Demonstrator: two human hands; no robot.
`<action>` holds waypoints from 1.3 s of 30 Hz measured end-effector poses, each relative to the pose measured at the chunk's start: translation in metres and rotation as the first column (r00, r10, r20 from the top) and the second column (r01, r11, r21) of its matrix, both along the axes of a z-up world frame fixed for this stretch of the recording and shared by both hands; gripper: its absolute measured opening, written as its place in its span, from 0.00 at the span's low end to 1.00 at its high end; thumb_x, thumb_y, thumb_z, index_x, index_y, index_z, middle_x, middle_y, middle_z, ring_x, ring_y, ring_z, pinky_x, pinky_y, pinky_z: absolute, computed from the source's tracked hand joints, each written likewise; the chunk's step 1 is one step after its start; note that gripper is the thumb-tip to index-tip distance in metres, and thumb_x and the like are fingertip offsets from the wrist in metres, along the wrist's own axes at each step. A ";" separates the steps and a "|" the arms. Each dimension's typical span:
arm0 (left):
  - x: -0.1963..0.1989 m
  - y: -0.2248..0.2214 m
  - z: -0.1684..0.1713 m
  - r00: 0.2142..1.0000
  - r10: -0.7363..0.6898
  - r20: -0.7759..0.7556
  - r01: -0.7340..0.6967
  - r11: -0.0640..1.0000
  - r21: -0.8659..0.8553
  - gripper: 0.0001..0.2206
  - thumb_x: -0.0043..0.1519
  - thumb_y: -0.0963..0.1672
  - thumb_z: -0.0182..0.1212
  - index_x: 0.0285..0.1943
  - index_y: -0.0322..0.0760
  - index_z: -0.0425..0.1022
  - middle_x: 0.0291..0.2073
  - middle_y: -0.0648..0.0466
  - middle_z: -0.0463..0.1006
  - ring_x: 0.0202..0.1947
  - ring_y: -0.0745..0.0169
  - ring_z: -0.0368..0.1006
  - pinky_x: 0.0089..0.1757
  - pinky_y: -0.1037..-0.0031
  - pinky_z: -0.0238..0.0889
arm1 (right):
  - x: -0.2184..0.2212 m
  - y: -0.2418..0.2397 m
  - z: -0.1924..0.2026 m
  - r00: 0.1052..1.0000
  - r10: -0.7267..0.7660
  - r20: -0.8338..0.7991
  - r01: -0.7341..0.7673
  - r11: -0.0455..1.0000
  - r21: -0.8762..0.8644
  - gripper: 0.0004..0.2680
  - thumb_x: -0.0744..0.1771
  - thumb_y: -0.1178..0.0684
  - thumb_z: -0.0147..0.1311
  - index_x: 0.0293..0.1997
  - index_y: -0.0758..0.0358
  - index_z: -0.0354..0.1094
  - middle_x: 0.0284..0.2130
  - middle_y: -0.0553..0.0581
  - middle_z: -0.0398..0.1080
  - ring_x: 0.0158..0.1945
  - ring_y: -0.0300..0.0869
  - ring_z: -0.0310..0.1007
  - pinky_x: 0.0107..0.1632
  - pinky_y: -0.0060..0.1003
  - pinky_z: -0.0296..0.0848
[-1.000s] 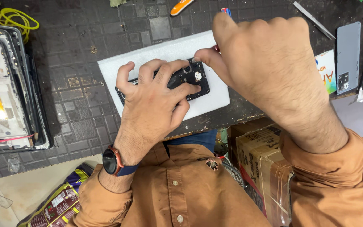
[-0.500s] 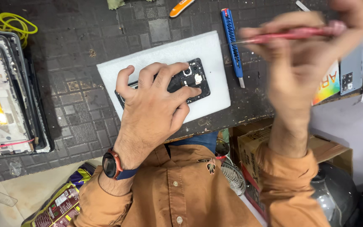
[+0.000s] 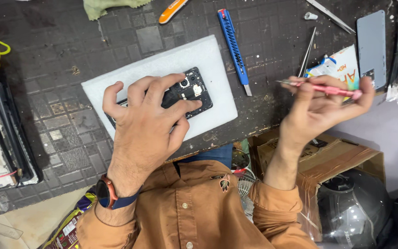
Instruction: The person uses a blue plastic pry tool and tweezers to lift and remove a black adhesive strip from the back of a smartphone battery. The person then uses a red screwdriver to remove screws from the camera module area on the back of the phone.
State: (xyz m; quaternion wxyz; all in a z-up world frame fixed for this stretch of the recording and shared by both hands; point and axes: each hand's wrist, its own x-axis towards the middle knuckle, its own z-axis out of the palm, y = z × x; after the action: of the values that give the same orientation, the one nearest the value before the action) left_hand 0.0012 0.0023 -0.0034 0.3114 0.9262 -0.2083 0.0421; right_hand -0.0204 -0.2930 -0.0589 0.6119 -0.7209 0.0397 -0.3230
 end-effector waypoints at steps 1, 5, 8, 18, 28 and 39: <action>0.000 -0.001 0.000 1.000 -0.003 -0.001 0.003 1.000 -0.001 0.10 0.59 0.44 0.65 0.46 0.58 0.83 0.61 0.61 0.72 0.62 0.55 0.63 0.61 0.44 0.36 | -0.002 0.004 -0.002 1.000 -0.006 -0.006 0.005 0.999 -0.037 0.26 0.77 0.69 0.56 0.73 0.52 0.34 0.47 0.61 0.66 0.43 0.43 0.71 0.55 0.41 0.80; 0.000 0.001 -0.001 1.000 -0.008 -0.002 0.008 1.000 0.001 0.10 0.59 0.44 0.65 0.46 0.58 0.83 0.61 0.61 0.72 0.62 0.55 0.63 0.61 0.44 0.36 | -0.005 0.016 -0.007 1.000 -0.006 -0.026 0.002 0.990 -0.138 0.25 0.76 0.72 0.54 0.71 0.54 0.35 0.47 0.61 0.66 0.45 0.43 0.72 0.57 0.40 0.80; -0.001 0.001 -0.001 1.000 -0.009 0.002 0.009 1.000 0.007 0.10 0.59 0.44 0.65 0.47 0.57 0.84 0.62 0.61 0.72 0.62 0.55 0.63 0.61 0.44 0.36 | -0.003 0.015 -0.009 0.999 0.028 -0.035 -0.034 0.982 -0.187 0.24 0.75 0.73 0.53 0.70 0.54 0.36 0.47 0.63 0.67 0.46 0.44 0.73 0.58 0.42 0.82; -0.003 0.002 -0.006 0.999 -0.014 0.032 0.014 1.000 0.005 0.09 0.59 0.45 0.65 0.46 0.57 0.84 0.61 0.61 0.73 0.62 0.55 0.64 0.61 0.44 0.35 | -0.005 0.011 -0.008 0.992 0.096 -0.080 -0.093 0.995 0.037 0.24 0.76 0.71 0.53 0.71 0.55 0.36 0.47 0.62 0.66 0.45 0.46 0.76 0.56 0.44 0.85; -0.025 -0.002 0.000 0.967 0.137 0.214 -0.108 0.984 -0.143 0.09 0.60 0.52 0.76 0.42 0.54 0.83 0.51 0.66 0.77 0.60 0.58 0.65 0.62 0.49 0.34 | -0.031 0.053 0.022 0.973 0.221 -0.062 -0.175 0.890 0.421 0.25 0.73 0.67 0.57 0.70 0.55 0.39 0.45 0.57 0.66 0.46 0.50 0.78 0.54 0.48 0.83; -0.033 -0.018 -0.013 0.959 0.201 0.199 -0.161 0.966 -0.203 0.09 0.59 0.51 0.77 0.38 0.53 0.83 0.41 0.68 0.78 0.55 0.59 0.67 0.60 0.48 0.35 | -0.037 0.099 0.008 0.918 0.386 -0.096 -0.308 0.843 0.440 0.23 0.72 0.68 0.54 0.68 0.55 0.40 0.44 0.59 0.64 0.45 0.50 0.78 0.51 0.47 0.82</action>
State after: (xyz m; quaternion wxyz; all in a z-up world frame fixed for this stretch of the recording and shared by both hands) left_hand -0.0322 -0.0158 -0.0165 0.3659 0.8983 -0.1504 0.1911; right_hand -0.0572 -0.1940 -0.0512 0.7933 -0.5952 0.0314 -0.1238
